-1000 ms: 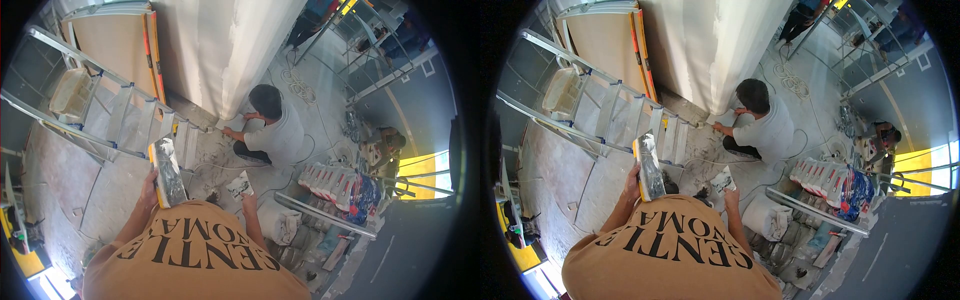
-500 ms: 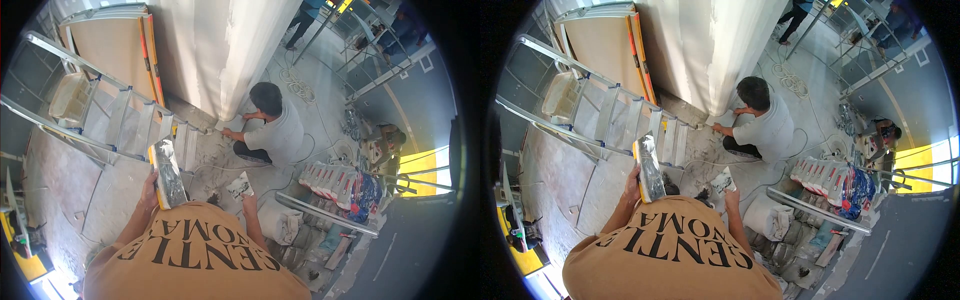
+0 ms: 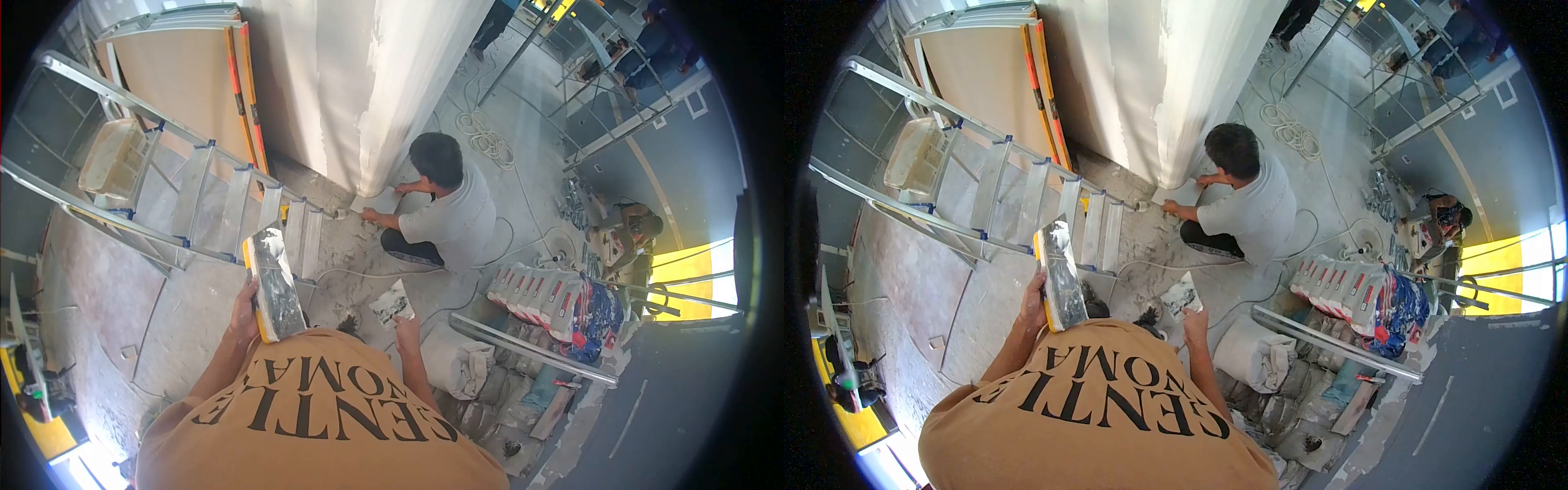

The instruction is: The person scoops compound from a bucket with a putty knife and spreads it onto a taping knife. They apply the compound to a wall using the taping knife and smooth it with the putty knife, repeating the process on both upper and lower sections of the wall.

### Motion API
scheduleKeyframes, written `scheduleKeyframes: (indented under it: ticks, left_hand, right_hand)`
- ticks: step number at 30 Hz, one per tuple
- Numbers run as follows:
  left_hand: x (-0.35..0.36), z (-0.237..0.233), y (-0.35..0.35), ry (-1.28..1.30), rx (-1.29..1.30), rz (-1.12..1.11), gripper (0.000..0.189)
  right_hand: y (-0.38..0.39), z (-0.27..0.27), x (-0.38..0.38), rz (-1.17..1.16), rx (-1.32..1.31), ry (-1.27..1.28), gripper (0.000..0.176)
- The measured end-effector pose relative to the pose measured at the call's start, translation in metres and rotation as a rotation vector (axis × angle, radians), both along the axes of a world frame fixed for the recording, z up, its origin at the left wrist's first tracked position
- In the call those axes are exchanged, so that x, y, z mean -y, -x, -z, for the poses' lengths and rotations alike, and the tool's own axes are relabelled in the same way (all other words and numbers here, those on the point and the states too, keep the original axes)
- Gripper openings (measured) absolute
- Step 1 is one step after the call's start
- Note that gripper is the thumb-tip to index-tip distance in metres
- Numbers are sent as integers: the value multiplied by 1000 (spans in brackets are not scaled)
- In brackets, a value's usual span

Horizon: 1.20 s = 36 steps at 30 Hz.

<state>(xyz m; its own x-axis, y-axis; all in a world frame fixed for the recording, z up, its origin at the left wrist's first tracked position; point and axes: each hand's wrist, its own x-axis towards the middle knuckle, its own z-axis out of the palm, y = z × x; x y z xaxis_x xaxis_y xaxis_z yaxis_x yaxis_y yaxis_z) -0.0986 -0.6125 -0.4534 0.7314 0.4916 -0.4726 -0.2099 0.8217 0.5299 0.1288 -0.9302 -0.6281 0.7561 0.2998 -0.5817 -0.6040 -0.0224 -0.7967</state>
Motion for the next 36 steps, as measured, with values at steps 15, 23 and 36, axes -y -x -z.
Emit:
scheduleKeyframes:
  ticks: [15,23,36]
  left_hand:
    - [-10,-39,-65,-1145,-405,-76,37]
    - [18,-77,-89,-1415,-542,156,40]
    - [-56,21,-60,-1336,-577,-41,44]
  right_hand:
    - [16,-156,-108,-185,-180,-486,41]
    - [12,-172,-150,-76,-46,-527,35]
    - [-25,-157,-128,-181,30,-556,37]
